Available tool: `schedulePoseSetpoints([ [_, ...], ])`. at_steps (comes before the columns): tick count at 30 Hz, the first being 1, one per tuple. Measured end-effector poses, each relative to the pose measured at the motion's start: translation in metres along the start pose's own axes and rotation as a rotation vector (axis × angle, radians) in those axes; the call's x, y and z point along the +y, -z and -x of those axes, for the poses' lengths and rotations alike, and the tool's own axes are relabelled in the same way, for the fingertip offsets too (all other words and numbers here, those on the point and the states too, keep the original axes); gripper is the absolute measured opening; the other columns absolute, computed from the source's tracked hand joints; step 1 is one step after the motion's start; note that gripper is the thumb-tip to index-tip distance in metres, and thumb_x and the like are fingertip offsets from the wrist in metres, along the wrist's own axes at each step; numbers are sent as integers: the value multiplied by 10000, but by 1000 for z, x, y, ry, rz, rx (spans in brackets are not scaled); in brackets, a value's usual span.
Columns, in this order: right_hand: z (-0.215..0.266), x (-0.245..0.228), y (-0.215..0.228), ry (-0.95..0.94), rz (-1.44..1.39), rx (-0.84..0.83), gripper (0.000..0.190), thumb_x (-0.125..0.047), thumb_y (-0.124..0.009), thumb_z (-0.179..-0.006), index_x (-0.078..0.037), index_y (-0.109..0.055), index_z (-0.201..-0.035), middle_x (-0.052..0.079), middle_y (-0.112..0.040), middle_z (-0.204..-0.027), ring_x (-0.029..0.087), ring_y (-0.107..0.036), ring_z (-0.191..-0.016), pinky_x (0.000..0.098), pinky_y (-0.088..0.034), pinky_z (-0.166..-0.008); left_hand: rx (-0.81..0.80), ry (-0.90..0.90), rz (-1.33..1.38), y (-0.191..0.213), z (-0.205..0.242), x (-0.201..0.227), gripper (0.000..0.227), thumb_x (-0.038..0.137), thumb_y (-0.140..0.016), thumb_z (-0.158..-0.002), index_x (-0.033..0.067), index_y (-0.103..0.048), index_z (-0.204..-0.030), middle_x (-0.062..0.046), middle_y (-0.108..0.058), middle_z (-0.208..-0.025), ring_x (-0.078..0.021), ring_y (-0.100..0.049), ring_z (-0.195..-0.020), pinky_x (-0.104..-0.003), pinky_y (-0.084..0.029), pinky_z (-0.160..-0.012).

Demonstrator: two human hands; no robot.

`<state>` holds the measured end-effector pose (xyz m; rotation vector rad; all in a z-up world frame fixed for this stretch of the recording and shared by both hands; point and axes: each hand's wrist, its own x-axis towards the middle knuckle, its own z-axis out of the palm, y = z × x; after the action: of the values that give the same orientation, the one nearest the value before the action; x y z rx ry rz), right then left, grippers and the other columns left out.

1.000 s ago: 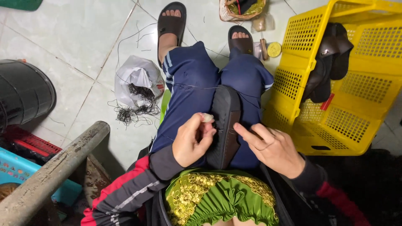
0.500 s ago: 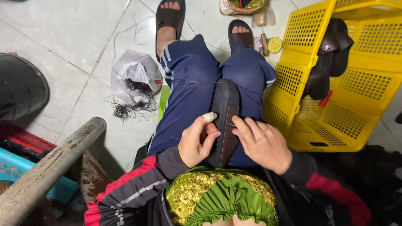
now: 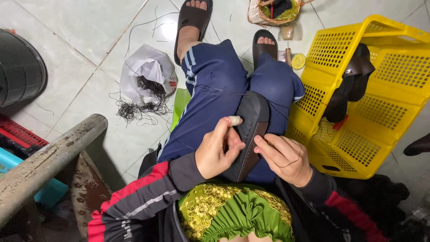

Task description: Hand-stitching a rubber sole onto a shoe upper using a needle and thread while sitting on the floor.

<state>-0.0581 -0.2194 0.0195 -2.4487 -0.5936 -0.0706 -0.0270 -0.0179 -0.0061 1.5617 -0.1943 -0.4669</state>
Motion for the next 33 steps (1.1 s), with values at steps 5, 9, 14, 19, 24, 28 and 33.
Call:
schedulePoseSetpoints([
  [5,-1,-3,20,-75,116,-178,303,-48,-590,-857,-121,-678,-1137,91,-618,-826,258,-605,-572,345,-508,-484,-43,41,-38,8,-7,10,253,62,-688,-797,19,-552,-1006,-57,-620,-631,-190,-590,-475,-285,-459,-405],
  [9,-10,-5,67,-692,-91,-548,298,-149,-549,-859,-83,-577,-1149,158,-655,-836,319,-667,-570,422,-559,-522,-12,-383,-472,-2,-18,8,227,292,-635,-880,76,-595,-936,-61,-496,-771,-260,-532,-675,-352,-477,-555],
  [14,23,3,64,-257,255,-651,555,-201,-592,-766,-347,-458,-1284,-39,-478,-1164,112,-540,-490,253,-490,-440,-122,-510,-555,-6,-15,25,275,49,-645,-821,29,-632,-1095,-45,-475,-803,-212,-442,-684,-307,-390,-599],
  [19,34,12,26,-202,-167,-192,283,-204,-627,-826,-192,-646,-1108,23,-610,-1039,264,-644,-595,350,-551,-535,-42,-715,-613,-6,-12,14,209,119,-547,-957,104,-614,-760,-37,-421,-680,-223,-461,-572,-293,-448,-553],
  [24,17,4,25,-188,-138,-230,168,-235,-555,-899,-173,-639,-1030,3,-597,-846,293,-616,-524,379,-515,-418,-101,-703,-531,0,0,2,212,141,-565,-945,95,-619,-745,-58,-497,-745,-223,-454,-567,-327,-447,-529],
  [28,50,5,48,-606,-1187,65,251,-54,-518,-820,29,-601,-1042,79,-620,-605,60,-501,-378,211,-448,-304,-83,-699,-475,1,3,-2,241,162,-546,-958,82,-638,-750,-77,-514,-748,-249,-479,-570,-329,-449,-529],
  [33,46,27,77,-387,-1740,560,712,149,-534,-837,-151,-444,-1476,277,-653,-1144,121,-515,-570,230,-424,-435,-107,-491,-637,18,-9,27,310,316,-669,-868,39,-566,-775,-107,-458,-694,-315,-515,-625,-393,-449,-519],
])
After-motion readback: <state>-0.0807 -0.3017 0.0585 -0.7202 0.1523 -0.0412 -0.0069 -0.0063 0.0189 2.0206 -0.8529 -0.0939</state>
